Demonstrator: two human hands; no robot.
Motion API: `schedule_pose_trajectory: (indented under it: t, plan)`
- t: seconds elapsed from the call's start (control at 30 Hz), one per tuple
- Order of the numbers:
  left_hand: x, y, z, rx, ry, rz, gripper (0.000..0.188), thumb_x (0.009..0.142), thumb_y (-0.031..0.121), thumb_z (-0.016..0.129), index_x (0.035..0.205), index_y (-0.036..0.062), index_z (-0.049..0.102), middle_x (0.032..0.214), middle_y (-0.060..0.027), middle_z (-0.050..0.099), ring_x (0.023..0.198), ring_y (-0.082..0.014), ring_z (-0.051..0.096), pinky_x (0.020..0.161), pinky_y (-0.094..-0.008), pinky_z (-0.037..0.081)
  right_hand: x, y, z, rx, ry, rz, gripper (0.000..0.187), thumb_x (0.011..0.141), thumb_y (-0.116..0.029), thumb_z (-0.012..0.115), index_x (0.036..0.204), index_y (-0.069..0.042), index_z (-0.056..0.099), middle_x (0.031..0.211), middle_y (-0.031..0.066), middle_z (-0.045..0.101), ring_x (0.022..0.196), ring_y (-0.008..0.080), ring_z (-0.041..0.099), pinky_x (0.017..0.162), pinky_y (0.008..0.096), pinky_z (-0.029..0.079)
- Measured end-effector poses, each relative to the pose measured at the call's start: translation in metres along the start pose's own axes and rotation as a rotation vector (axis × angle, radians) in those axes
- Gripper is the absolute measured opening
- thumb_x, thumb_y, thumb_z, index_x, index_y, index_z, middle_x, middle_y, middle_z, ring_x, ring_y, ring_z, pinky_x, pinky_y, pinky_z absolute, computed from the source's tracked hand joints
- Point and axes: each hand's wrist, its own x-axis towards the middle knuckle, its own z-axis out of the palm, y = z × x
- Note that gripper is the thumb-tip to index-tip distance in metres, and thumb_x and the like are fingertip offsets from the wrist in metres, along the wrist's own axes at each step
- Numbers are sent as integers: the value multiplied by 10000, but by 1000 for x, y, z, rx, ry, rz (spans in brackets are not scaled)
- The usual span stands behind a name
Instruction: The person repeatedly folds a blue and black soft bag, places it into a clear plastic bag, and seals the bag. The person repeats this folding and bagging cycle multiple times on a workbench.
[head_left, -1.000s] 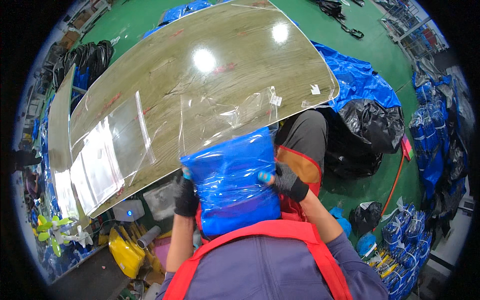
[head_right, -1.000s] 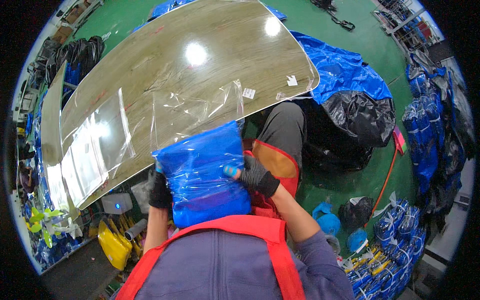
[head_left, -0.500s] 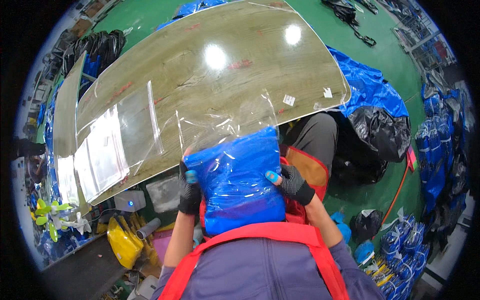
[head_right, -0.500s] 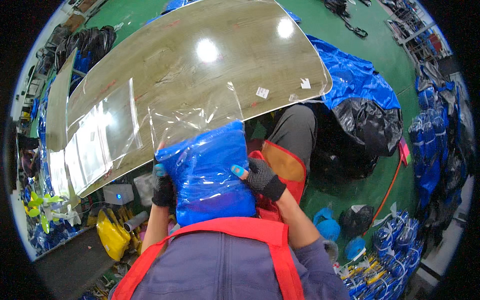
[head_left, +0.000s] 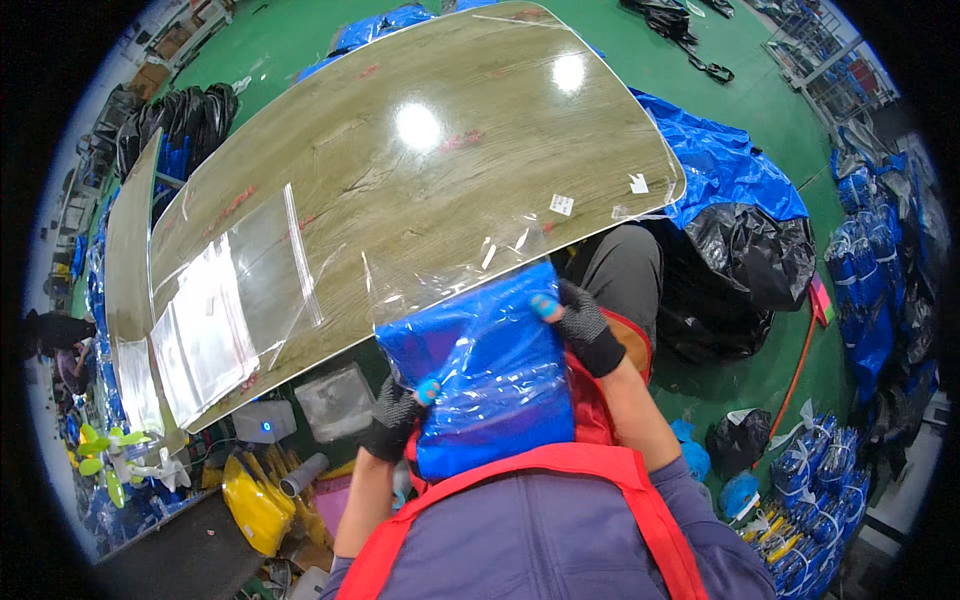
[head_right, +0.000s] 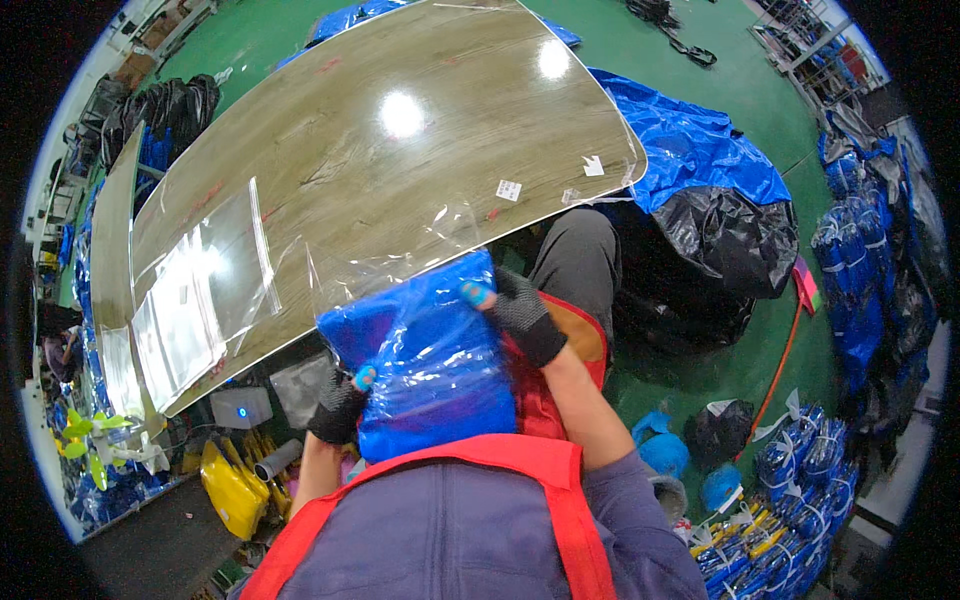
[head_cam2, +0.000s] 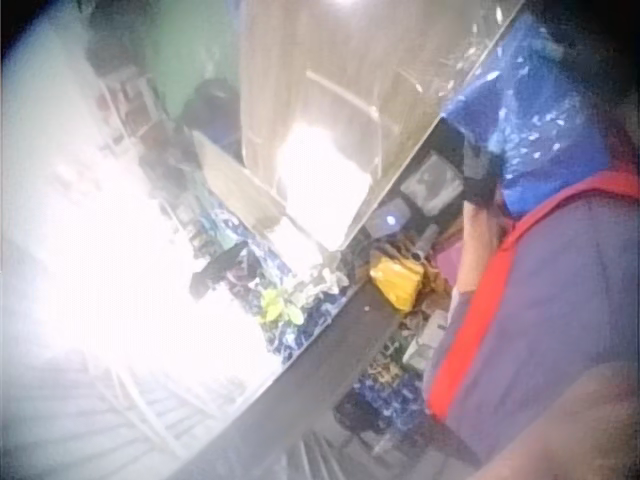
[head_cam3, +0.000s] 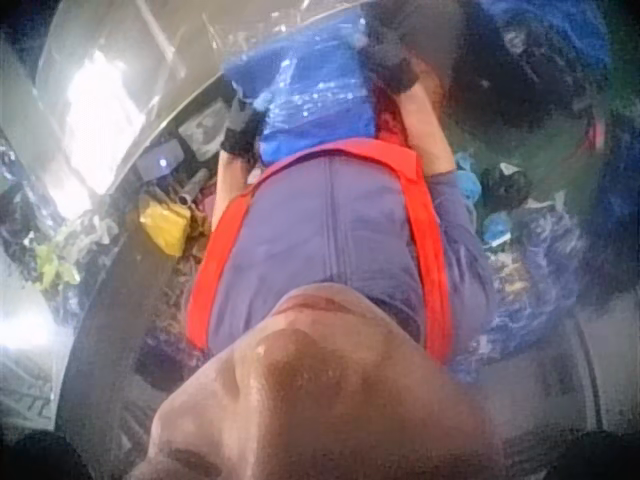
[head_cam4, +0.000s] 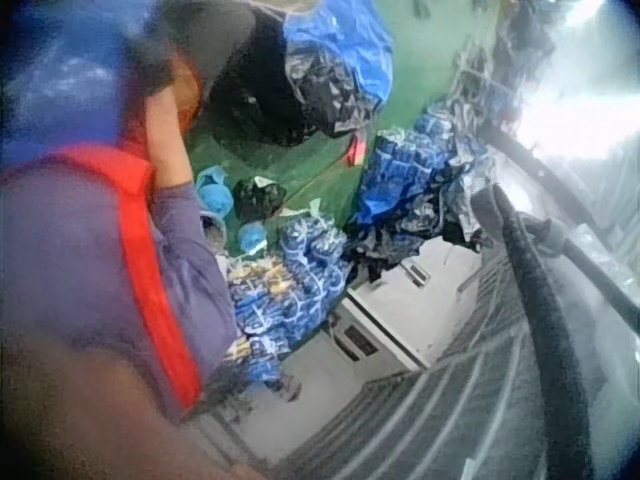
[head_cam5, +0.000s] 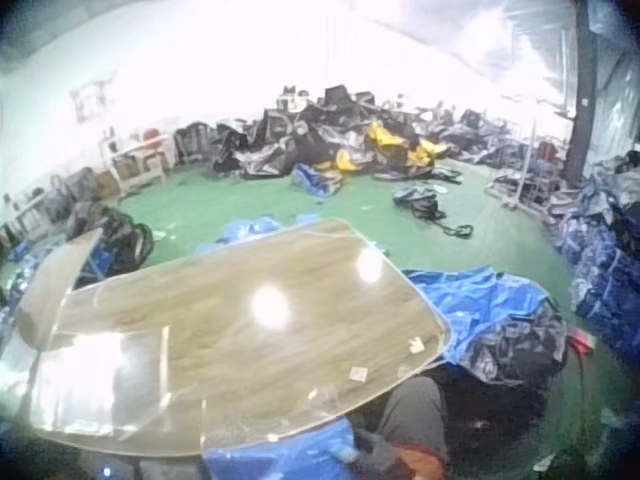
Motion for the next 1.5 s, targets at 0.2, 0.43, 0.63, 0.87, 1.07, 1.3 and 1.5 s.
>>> schedule_pose_trajectory:
  t: [0.2,0.43,0.63,0.87,1.07,1.3,1.5]
  plan:
    - [-15,-23,-9,-160,302,315,185,862,195,684,828,134,513,823,31,565,772,-89,522,696,-283,461,2,15,-6,-227,21,20,497,888,-426,618,1138,4,615,1000,103,677,881,171,610,810,340,494]
    - [-14,-12,-9,-384,145,316,284,806,196,709,1018,96,548,999,-40,576,892,-141,552,794,-292,469,8,28,-2,-242,15,-11,480,894,-430,614,1100,3,632,981,123,682,888,171,617,794,331,491]
    - [1,3,10,127,71,248,555,825,255,721,1295,52,508,1159,-80,605,1039,-193,563,924,-356,451,4,14,1,-233,6,41,517,885,-446,620,1157,-7,592,1016,129,672,900,189,624,790,334,498]
    - [-39,-27,-10,168,-47,105,748,770,396,762,1322,-1,449,1249,-117,558,1069,-237,556,939,-367,456,-23,-2,10,-122,-95,87,665,863,-421,669,1349,-26,448,1271,115,558,1160,184,507,1013,356,396]
    - [-11,81,-2,220,-548,388,498,857,263,641,1295,99,470,1258,-136,567,1122,-297,558,973,-430,442,23,-65,-1,110,-279,-193,786,863,-553,587,1404,-24,374,1369,166,469,1231,249,473,1044,365,372]
    - [8,104,28,1596,-100,1476,556,774,206,708,1302,194,533,1331,-126,527,1265,-303,462,1080,-468,324,102,-72,-21,-318,-295,-146,729,673,-249,858,1276,-88,481,1213,111,560,1114,205,534,945,351,452]
    - [33,39,-12,-71,118,248,840,873,350,661,1482,54,164,1436,-135,362,1278,-211,406,1050,-333,348,82,-69,-10,-772,-165,-205,687,580,-430,880,1064,-73,549,1090,150,576,1024,259,570,896,369,472]
